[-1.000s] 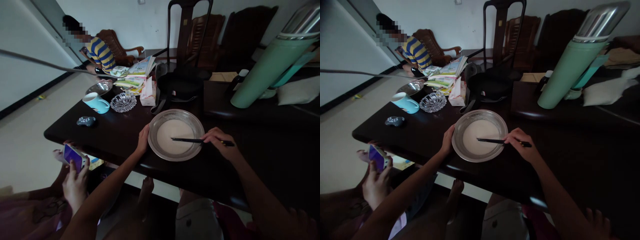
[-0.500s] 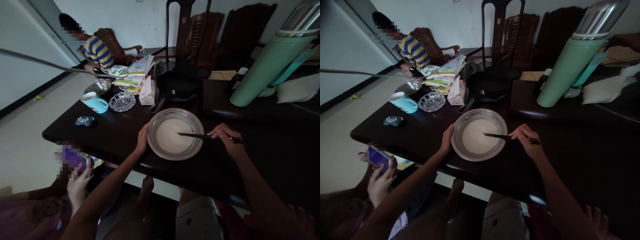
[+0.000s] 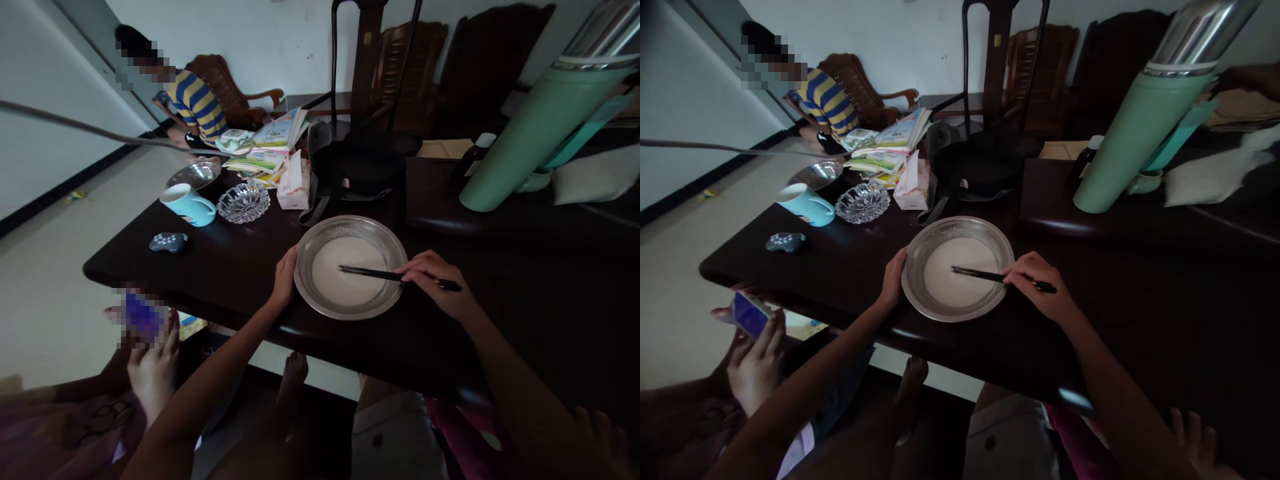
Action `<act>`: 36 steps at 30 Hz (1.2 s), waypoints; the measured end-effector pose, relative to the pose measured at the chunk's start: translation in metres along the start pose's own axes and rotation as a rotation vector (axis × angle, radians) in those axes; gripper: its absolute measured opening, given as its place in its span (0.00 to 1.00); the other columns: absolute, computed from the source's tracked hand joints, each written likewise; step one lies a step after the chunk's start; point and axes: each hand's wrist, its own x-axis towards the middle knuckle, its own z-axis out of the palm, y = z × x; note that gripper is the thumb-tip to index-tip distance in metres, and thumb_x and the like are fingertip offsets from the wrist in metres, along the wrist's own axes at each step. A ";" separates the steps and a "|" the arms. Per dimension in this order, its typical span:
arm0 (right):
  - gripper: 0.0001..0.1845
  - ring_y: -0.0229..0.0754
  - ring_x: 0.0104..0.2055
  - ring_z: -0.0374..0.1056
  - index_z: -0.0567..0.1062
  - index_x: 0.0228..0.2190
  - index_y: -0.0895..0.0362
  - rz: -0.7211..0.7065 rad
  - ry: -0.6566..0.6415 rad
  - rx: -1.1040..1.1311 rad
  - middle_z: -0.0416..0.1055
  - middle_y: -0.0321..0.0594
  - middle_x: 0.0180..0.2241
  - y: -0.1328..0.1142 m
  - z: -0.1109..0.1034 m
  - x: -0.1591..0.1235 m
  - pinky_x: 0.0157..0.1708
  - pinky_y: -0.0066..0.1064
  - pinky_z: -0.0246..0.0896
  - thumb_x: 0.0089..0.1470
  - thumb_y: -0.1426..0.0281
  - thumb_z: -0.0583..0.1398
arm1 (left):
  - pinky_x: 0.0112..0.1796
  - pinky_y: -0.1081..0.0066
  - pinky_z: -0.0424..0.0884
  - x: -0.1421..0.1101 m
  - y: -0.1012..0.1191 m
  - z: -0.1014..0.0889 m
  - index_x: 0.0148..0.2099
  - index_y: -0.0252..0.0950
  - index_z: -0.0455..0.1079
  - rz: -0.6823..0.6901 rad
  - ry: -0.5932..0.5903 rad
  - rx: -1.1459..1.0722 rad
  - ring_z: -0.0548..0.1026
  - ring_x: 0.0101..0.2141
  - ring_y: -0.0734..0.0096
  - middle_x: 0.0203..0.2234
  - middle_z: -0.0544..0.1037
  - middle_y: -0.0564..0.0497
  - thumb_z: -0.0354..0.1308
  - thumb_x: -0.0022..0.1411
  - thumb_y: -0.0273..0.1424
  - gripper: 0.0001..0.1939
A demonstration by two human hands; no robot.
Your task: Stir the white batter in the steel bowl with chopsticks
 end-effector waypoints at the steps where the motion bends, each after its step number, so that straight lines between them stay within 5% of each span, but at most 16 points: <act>1: 0.10 0.46 0.39 0.70 0.78 0.28 0.50 0.006 0.020 -0.015 0.79 0.38 0.34 0.000 0.000 0.000 0.41 0.42 0.66 0.59 0.65 0.59 | 0.63 0.53 0.59 0.013 0.013 0.035 0.58 0.57 0.68 0.021 -0.042 0.023 0.53 0.66 0.56 0.55 0.73 0.60 0.45 0.62 0.56 0.26; 4: 0.16 0.45 0.34 0.71 0.77 0.24 0.51 0.046 0.127 0.024 0.78 0.40 0.29 0.001 -0.001 0.000 0.38 0.42 0.66 0.61 0.63 0.56 | 0.54 0.54 0.69 0.049 0.040 0.126 0.56 0.45 0.70 0.044 -0.123 0.042 0.67 0.57 0.54 0.54 0.73 0.48 0.49 0.67 0.45 0.20; 7: 0.17 0.46 0.35 0.71 0.77 0.24 0.50 0.030 0.064 0.050 0.78 0.39 0.30 0.001 -0.001 0.000 0.38 0.42 0.66 0.61 0.62 0.55 | 0.46 0.57 0.73 0.066 0.043 0.160 0.55 0.36 0.68 0.048 -0.130 0.042 0.73 0.47 0.61 0.52 0.71 0.43 0.55 0.66 0.37 0.18; 10: 0.10 0.47 0.40 0.71 0.79 0.28 0.49 0.003 0.008 -0.005 0.79 0.38 0.34 0.002 0.000 0.000 0.41 0.42 0.66 0.58 0.64 0.59 | 0.46 0.57 0.72 0.067 0.037 0.155 0.54 0.35 0.68 0.050 -0.126 0.036 0.73 0.47 0.61 0.51 0.72 0.44 0.54 0.66 0.37 0.17; 14: 0.17 0.45 0.35 0.71 0.78 0.24 0.50 0.042 0.130 0.042 0.78 0.38 0.29 0.003 -0.001 -0.001 0.38 0.41 0.66 0.62 0.64 0.55 | 0.54 0.59 0.66 0.065 0.037 0.151 0.50 0.38 0.73 0.052 -0.125 0.017 0.71 0.52 0.59 0.50 0.76 0.48 0.46 0.69 0.40 0.19; 20: 0.08 0.46 0.39 0.71 0.79 0.28 0.49 0.002 0.021 -0.006 0.79 0.37 0.34 0.003 0.002 0.000 0.42 0.42 0.66 0.57 0.65 0.60 | 0.57 0.59 0.62 0.064 0.044 0.157 0.51 0.37 0.74 0.032 -0.118 -0.052 0.71 0.54 0.57 0.51 0.77 0.49 0.45 0.68 0.42 0.22; 23: 0.16 0.45 0.35 0.70 0.77 0.24 0.50 0.033 0.148 0.029 0.78 0.37 0.29 0.002 0.000 0.001 0.39 0.41 0.65 0.61 0.64 0.56 | 0.56 0.60 0.63 0.063 0.047 0.157 0.50 0.37 0.75 0.038 -0.127 -0.061 0.71 0.53 0.58 0.51 0.77 0.48 0.45 0.68 0.42 0.22; 28: 0.13 0.45 0.36 0.70 0.79 0.26 0.50 0.007 0.011 0.035 0.79 0.37 0.32 0.000 0.000 0.001 0.39 0.40 0.65 0.59 0.64 0.58 | 0.55 0.61 0.65 0.063 0.048 0.158 0.47 0.34 0.76 0.046 -0.113 -0.058 0.72 0.51 0.59 0.47 0.79 0.47 0.46 0.66 0.42 0.23; 33: 0.17 0.44 0.34 0.70 0.77 0.24 0.50 0.025 0.165 0.057 0.78 0.37 0.28 0.003 -0.002 -0.001 0.37 0.39 0.65 0.62 0.66 0.55 | 0.56 0.59 0.63 0.063 0.048 0.158 0.49 0.33 0.75 0.023 -0.100 -0.081 0.72 0.51 0.58 0.47 0.79 0.46 0.47 0.65 0.43 0.23; 36: 0.17 0.45 0.34 0.70 0.78 0.24 0.50 0.006 0.070 0.081 0.79 0.37 0.29 0.003 -0.001 -0.001 0.37 0.39 0.65 0.62 0.66 0.55 | 0.56 0.59 0.63 0.062 0.049 0.159 0.48 0.34 0.75 0.017 -0.102 -0.085 0.72 0.51 0.58 0.47 0.79 0.46 0.47 0.65 0.43 0.23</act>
